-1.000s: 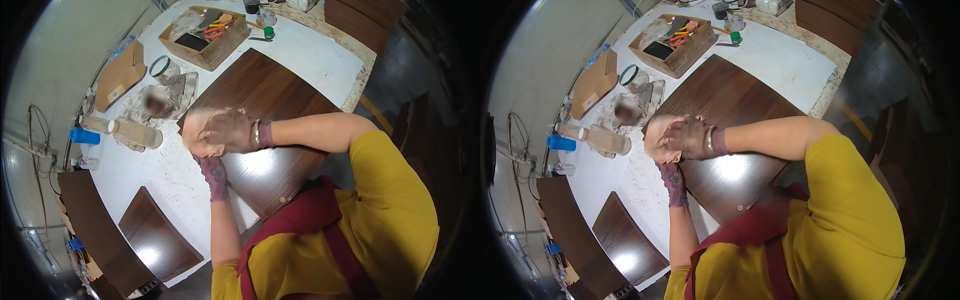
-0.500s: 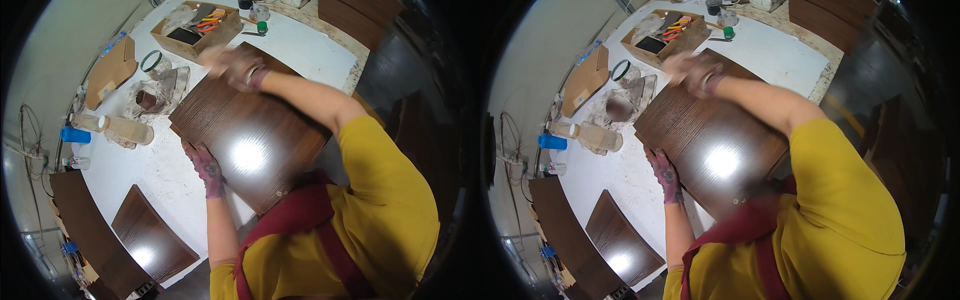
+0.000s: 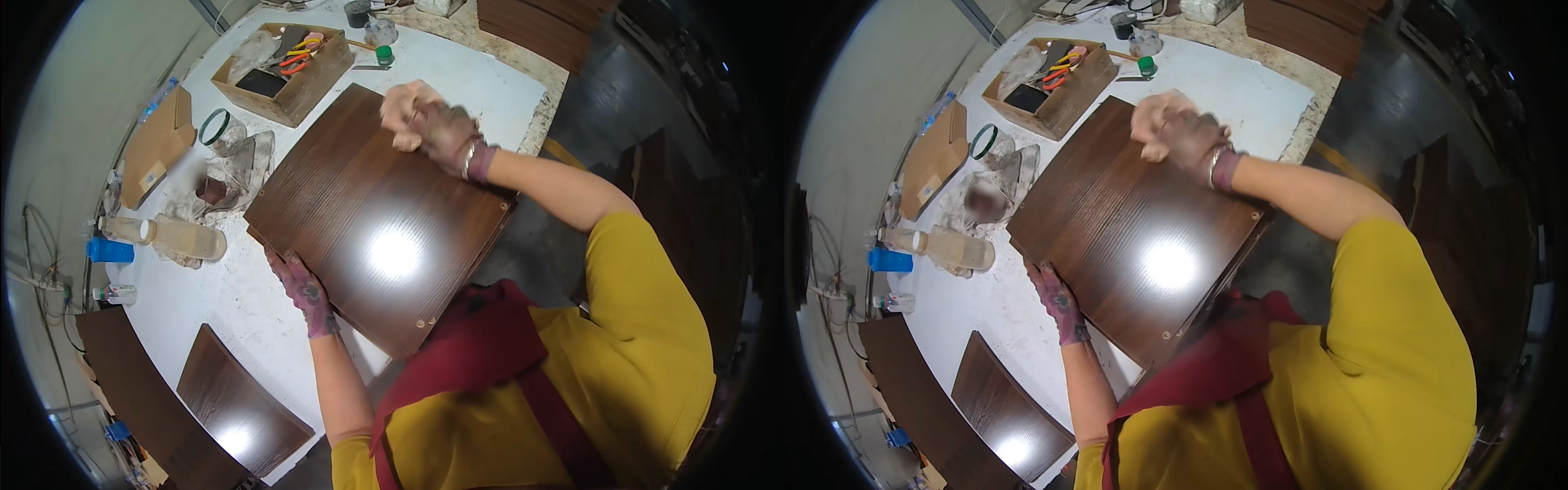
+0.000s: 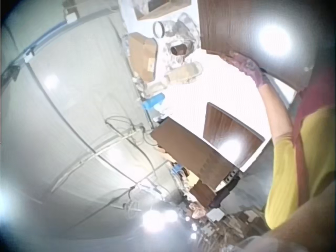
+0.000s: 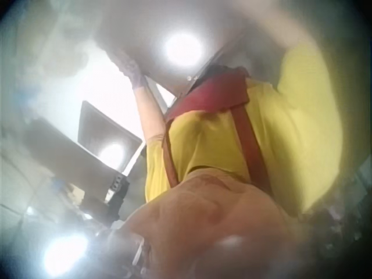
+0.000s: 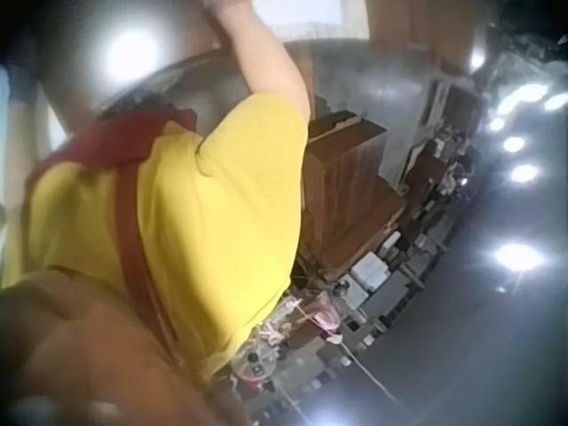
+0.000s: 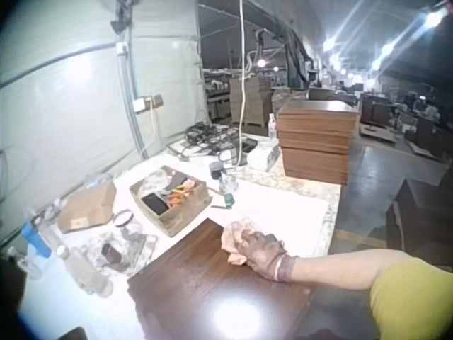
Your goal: The person wipes the surface of multiple wooden panels with a cloth on a workbench. They handle each panel one at a time, turning them over to wipe both sides, then stack the finished pieces.
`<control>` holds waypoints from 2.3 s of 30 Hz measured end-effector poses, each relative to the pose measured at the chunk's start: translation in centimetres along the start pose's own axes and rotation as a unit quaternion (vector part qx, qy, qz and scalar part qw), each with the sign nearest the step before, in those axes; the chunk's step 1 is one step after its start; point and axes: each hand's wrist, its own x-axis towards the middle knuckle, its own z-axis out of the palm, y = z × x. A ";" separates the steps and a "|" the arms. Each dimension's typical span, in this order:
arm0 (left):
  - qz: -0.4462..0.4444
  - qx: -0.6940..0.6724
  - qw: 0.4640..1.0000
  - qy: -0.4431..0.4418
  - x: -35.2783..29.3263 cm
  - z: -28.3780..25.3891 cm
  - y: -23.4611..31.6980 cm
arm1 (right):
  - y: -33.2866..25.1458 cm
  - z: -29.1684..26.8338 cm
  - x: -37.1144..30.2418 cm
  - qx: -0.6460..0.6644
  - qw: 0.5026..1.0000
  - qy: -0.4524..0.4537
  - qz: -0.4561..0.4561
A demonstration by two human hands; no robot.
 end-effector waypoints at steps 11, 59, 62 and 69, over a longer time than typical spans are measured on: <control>-0.059 -0.176 0.982 -0.039 1.7 -0.7 -4.7 | -10.7 4.0 -8.4 0.227 0.910 0.087 -0.335; 0.211 0.341 0.916 0.007 0.7 -0.2 -4.3 | 15.6 5.7 -9.6 0.247 0.956 0.036 -0.152; 0.117 0.245 0.960 0.063 -1.0 -2.7 -0.5 | 24.2 6.2 -4.8 0.670 0.736 -0.081 0.048; 0.096 0.420 0.849 0.307 -10.2 -30.7 -6.8 | 8.3 0.0 -6.2 0.579 0.805 -0.001 -0.125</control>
